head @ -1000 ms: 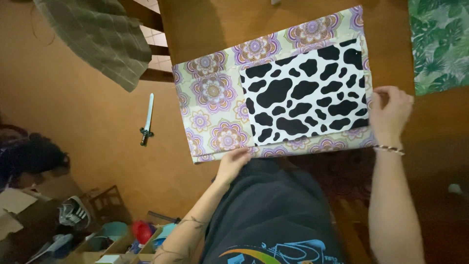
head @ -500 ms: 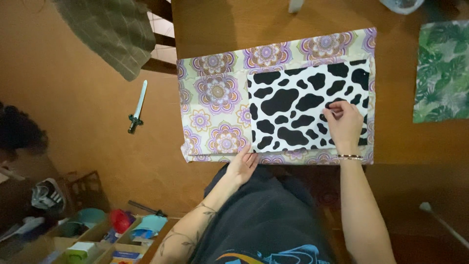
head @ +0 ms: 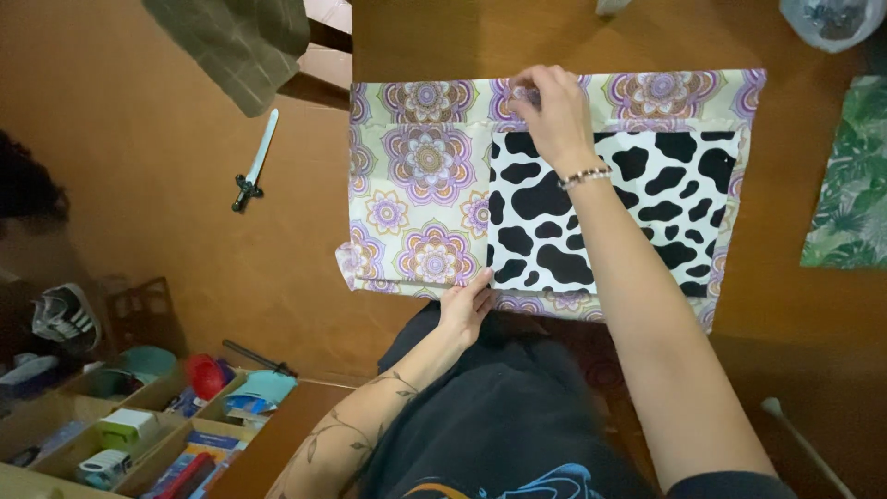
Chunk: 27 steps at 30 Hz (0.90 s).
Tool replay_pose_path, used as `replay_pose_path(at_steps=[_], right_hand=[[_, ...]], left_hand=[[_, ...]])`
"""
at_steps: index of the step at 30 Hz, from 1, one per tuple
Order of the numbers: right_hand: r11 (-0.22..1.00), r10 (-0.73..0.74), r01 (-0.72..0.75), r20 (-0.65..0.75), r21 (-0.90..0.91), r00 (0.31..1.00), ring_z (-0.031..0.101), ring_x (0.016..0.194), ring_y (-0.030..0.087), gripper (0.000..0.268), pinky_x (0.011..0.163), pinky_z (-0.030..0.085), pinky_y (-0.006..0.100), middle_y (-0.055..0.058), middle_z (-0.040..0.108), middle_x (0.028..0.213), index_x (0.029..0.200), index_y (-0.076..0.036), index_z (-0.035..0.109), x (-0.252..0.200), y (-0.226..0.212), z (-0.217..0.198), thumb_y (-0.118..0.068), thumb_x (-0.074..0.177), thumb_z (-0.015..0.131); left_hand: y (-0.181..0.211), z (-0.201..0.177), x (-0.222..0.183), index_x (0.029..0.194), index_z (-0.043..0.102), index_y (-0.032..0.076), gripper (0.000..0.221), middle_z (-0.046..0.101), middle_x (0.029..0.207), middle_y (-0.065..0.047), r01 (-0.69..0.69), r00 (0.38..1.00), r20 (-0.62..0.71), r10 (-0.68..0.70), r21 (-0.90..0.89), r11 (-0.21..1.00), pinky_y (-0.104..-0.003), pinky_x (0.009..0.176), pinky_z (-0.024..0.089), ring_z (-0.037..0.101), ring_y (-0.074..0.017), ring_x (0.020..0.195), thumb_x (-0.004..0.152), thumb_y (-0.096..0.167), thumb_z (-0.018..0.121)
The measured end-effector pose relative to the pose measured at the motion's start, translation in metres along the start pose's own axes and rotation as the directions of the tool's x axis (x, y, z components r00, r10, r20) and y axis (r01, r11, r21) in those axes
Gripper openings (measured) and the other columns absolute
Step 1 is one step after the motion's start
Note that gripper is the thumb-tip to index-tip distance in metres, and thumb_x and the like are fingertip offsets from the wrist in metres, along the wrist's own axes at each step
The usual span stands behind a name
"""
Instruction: Folding and smoothing patterned paper to create a decorative cover on a table
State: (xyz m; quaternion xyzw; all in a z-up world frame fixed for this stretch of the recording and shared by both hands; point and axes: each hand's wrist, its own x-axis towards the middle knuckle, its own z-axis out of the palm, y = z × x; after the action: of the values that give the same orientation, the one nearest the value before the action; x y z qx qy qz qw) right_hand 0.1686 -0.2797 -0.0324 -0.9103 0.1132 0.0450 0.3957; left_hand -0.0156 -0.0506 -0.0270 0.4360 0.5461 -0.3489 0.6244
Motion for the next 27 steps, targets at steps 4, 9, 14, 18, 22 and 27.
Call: replay_pose_path(at_steps=[4,9,14,18,22,27], right_hand=[[0.995,0.102,-0.102,-0.002,-0.022,0.995,0.058,0.096,0.017,0.047,0.083,0.039,0.032,0.002,0.069,0.107,0.119,-0.02,0.065,0.023,0.008,0.021,-0.041,0.082,0.085],[0.997,0.067,-0.077,-0.332,-0.017,0.941,0.051,0.082,0.015,0.022,0.071,0.04,0.031,-0.004,0.064,0.084,0.08,-0.027,0.073,0.033,0.028,0.049,-0.039,0.078,0.091],[0.993,-0.053,0.002,-0.426,-0.119,0.903,0.052,0.082,0.018,0.018,0.074,0.039,0.037,-0.006,0.063,0.084,0.078,-0.031,0.078,0.033,0.034,0.053,-0.038,0.077,0.094],[0.991,-0.1,0.048,-0.454,-0.123,0.886,0.051,0.08,0.02,0.016,0.068,0.039,0.037,-0.006,0.062,0.08,0.077,-0.028,0.079,0.029,0.028,0.049,-0.035,0.08,0.093],[0.993,-0.086,0.048,-0.383,-0.109,0.92,0.053,0.084,0.019,0.007,0.073,0.041,0.035,-0.002,0.066,0.089,0.093,-0.02,0.077,0.013,0.018,0.04,-0.024,0.09,0.083],[0.789,-0.594,0.496,-0.24,-0.362,0.768,0.064,0.09,0.023,0.008,0.085,0.051,0.033,0.006,0.064,0.09,0.094,-0.012,0.071,-0.075,0.021,0.048,-0.018,0.099,0.073]], left_hand=[[0.001,0.001,-0.001,0.108,0.067,0.009,0.035,0.073,0.109,-0.007,0.016,1.0,-0.012,-0.016,-0.024,1.0,-0.032,0.091,0.058,0.069,-0.0197,0.098,0.077,0.01,0.082],[-0.018,-0.013,0.029,0.102,0.071,0.013,0.026,0.076,0.102,-0.004,-0.019,0.999,0.027,0.02,-0.023,1.0,-0.03,0.088,0.056,0.069,-0.015,0.089,0.078,0.013,0.083],[-0.011,-0.005,0.009,0.104,0.07,0.003,0.03,0.074,0.102,-0.009,-0.055,0.998,-0.022,0.056,0.016,0.998,-0.031,0.079,0.06,0.069,-0.019,0.086,0.078,0.012,0.082],[-0.004,0.001,0.0,0.098,0.072,0.004,0.024,0.076,0.095,-0.009,-0.06,0.998,-0.035,0.061,0.038,0.998,-0.031,0.079,0.062,0.071,-0.0189,0.08,0.078,0.013,0.083],[-0.004,0.002,0.004,0.1,0.073,0.006,0.026,0.076,0.097,-0.008,-0.03,0.997,-0.077,0.03,-0.004,1.0,-0.03,0.077,0.061,0.07,-0.0184,0.081,0.076,0.009,0.083],[-0.021,-0.015,0.035,0.105,0.052,-0.007,0.06,0.065,0.09,-0.016,-0.069,0.997,-0.04,0.071,0.047,0.997,-0.047,0.095,0.054,0.068,-0.0245,0.083,0.072,0.019,0.095]])
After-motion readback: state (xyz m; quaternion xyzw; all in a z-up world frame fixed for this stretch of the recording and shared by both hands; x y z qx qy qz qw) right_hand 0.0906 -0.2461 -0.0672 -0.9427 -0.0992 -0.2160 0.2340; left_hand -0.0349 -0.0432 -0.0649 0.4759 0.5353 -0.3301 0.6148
